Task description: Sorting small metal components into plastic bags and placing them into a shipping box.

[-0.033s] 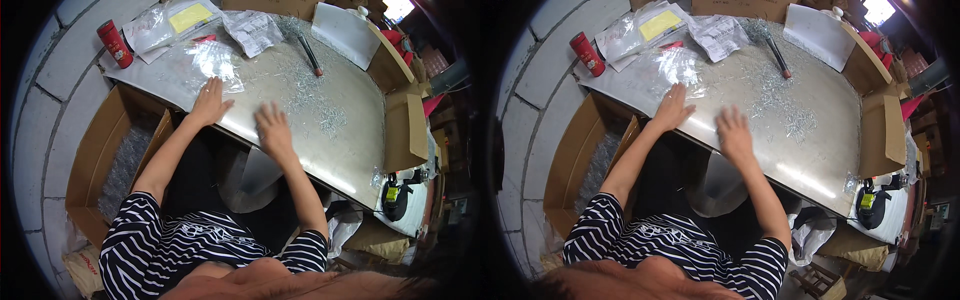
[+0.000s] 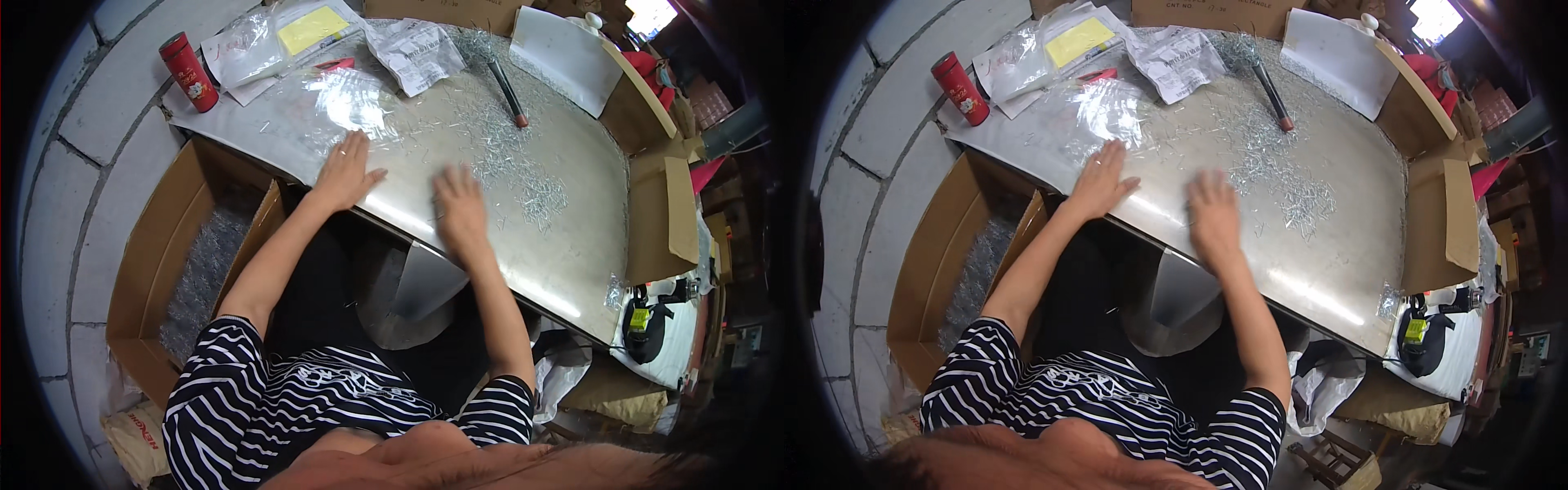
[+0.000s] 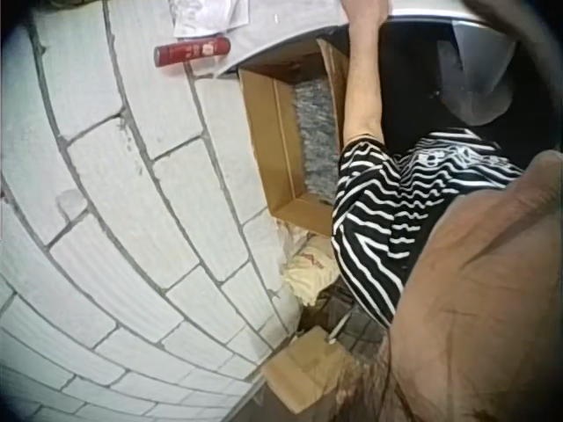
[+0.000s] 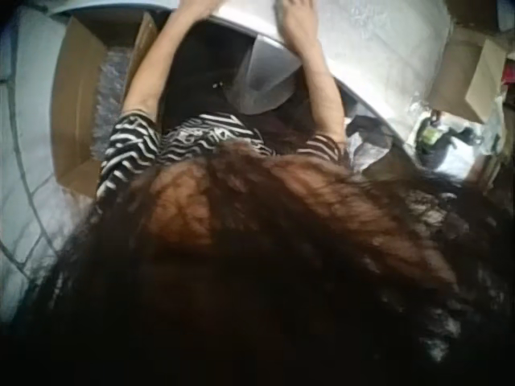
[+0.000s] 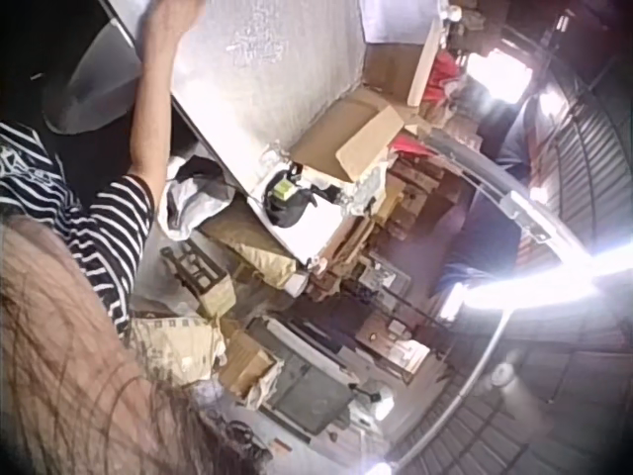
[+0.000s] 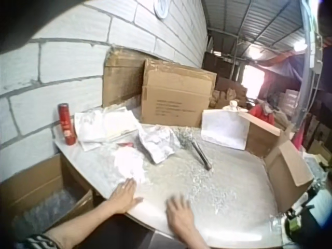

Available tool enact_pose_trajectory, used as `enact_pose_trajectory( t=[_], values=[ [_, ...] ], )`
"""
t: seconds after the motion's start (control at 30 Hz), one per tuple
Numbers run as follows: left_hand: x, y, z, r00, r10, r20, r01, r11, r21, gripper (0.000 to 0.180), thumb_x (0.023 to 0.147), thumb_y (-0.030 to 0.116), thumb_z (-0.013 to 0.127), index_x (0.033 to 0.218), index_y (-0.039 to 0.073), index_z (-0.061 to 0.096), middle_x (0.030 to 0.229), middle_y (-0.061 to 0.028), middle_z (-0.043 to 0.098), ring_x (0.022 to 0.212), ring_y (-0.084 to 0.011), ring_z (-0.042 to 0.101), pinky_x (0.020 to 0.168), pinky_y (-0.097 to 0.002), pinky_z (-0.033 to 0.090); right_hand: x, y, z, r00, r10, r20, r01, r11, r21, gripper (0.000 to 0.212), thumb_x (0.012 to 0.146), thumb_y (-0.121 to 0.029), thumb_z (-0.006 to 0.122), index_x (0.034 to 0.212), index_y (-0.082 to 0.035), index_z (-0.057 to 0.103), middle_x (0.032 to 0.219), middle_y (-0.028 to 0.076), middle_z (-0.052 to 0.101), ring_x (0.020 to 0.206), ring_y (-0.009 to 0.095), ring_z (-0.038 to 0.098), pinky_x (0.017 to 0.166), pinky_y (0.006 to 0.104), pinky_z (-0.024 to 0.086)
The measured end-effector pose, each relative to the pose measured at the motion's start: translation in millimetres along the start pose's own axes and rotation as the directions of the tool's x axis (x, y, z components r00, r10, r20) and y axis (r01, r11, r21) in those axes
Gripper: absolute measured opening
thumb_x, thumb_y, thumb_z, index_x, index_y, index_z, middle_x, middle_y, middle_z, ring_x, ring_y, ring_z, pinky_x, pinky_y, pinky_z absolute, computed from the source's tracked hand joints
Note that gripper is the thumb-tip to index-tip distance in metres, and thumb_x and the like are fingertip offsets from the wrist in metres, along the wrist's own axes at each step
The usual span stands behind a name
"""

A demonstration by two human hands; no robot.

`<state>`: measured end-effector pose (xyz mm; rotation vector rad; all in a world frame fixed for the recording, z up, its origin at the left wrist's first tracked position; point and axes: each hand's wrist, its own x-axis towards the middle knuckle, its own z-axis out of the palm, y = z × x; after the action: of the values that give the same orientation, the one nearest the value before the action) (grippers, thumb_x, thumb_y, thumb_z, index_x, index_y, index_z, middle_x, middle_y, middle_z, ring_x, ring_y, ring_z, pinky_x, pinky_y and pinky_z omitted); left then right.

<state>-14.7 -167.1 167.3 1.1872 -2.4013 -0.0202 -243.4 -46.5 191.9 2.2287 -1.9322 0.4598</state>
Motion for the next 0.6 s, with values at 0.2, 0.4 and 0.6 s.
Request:
enact_pose_trajectory(
  t=[0.2,0.4,0.6],
  values=[
    [-71.6,51.2,-15.2,0.974,0.212,-0.085,-0.222,0.966,-0.135,0.052,0.086,0.024,0.063,0.131,0.002,0.050,0.134,-0.0157,0.050,0.127,-0.0321,0.046,0.108,-0.0474,0.032,-36.0,47.1,1.8,0.945,0.327,0.020,-0.327,0.943,0.067,0.053,0.084,0.003,0.044,0.137,-0.003,0.047,0.148,0.019,0.037,0.140,0.039,0.028,0.114,0.0421,0.027],
    [-69.5,26.8,1.9,0.918,0.157,-0.363,-0.325,0.823,-0.466,0.007,0.084,0.005,0.061,0.089,0.006,0.066,0.091,-0.0077,0.064,0.088,-0.0264,0.060,0.081,-0.0368,0.045,-56.3,4.8,-18.4,0.937,0.345,0.044,-0.348,0.927,0.139,0.049,0.084,0.004,0.045,0.132,-0.001,0.052,0.146,0.018,0.041,0.139,0.037,0.031,0.114,0.0416,0.028],
    [-61.0,58.3,-30.2,0.989,0.136,-0.051,-0.135,0.731,-0.669,0.011,0.086,0.011,0.060,0.078,0.003,0.059,0.074,-0.0085,0.058,0.076,-0.0277,0.057,0.073,-0.0336,0.043,-76.8,-58.7,-69.5,0.912,0.406,-0.062,-0.295,0.752,0.590,0.039,0.085,-0.017,0.069,0.119,0.000,0.061,0.120,0.017,0.062,0.117,0.032,0.056,0.101,0.0371,0.041]
  ],
)
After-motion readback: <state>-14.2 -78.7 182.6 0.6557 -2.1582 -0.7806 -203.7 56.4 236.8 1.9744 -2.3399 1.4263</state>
